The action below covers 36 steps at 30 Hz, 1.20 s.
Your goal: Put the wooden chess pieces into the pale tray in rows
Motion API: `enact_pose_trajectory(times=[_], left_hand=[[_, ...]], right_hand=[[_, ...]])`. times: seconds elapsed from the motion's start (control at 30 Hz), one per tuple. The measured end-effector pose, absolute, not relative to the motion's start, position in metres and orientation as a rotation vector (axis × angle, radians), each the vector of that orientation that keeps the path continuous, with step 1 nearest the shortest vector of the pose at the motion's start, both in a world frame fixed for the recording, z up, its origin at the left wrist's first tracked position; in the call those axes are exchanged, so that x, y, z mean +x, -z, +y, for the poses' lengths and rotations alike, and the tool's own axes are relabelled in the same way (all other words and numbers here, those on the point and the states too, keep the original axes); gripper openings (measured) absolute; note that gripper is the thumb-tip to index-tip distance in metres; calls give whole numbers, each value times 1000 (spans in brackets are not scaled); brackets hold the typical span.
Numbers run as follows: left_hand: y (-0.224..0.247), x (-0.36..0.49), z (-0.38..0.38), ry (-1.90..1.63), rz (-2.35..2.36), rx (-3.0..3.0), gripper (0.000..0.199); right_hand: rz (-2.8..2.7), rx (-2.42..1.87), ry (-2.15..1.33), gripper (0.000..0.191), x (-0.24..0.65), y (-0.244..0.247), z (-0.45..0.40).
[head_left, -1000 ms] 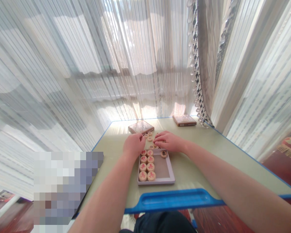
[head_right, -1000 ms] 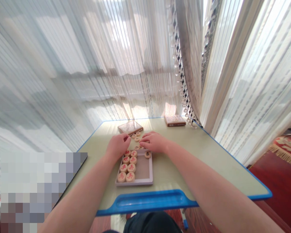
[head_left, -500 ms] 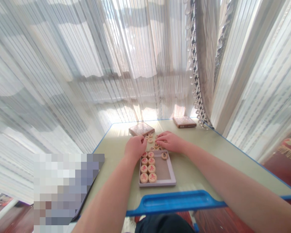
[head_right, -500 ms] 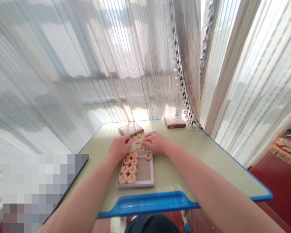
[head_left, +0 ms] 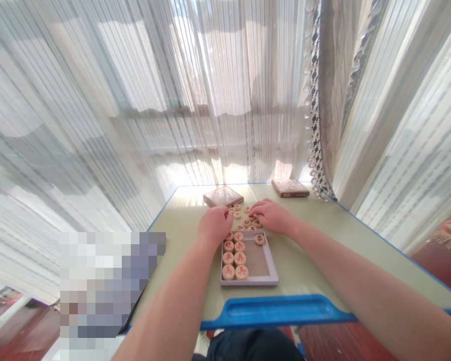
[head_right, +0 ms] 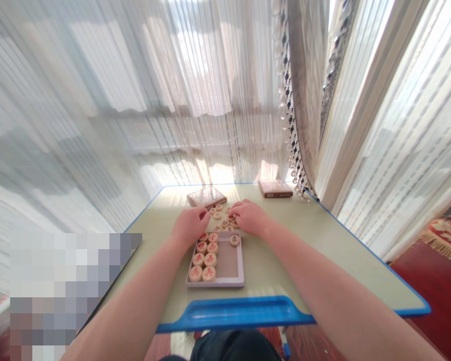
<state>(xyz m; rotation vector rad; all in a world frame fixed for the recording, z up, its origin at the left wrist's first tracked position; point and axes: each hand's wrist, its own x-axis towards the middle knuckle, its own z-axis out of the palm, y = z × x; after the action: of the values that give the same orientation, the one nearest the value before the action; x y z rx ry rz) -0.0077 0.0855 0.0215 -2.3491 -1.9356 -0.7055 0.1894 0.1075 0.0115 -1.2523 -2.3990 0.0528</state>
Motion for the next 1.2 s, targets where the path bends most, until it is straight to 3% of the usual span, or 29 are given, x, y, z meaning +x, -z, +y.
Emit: enact_pose_trajectory(times=[0.2, 0.97, 1.2], left_hand=[[-22, -6, 86, 688, -1912, -2344, 31], [-23, -6, 85, 679, -1886, -2380, 31], [-25, -5, 82, 663, -1906, -2376, 31]], right_hand=[[-2352, -1417, 31, 20, 190, -16, 103], [-2069, -1427, 31, 26, 191, -33, 93], [-2428, -1239, -78, 22, 183, -44, 70]])
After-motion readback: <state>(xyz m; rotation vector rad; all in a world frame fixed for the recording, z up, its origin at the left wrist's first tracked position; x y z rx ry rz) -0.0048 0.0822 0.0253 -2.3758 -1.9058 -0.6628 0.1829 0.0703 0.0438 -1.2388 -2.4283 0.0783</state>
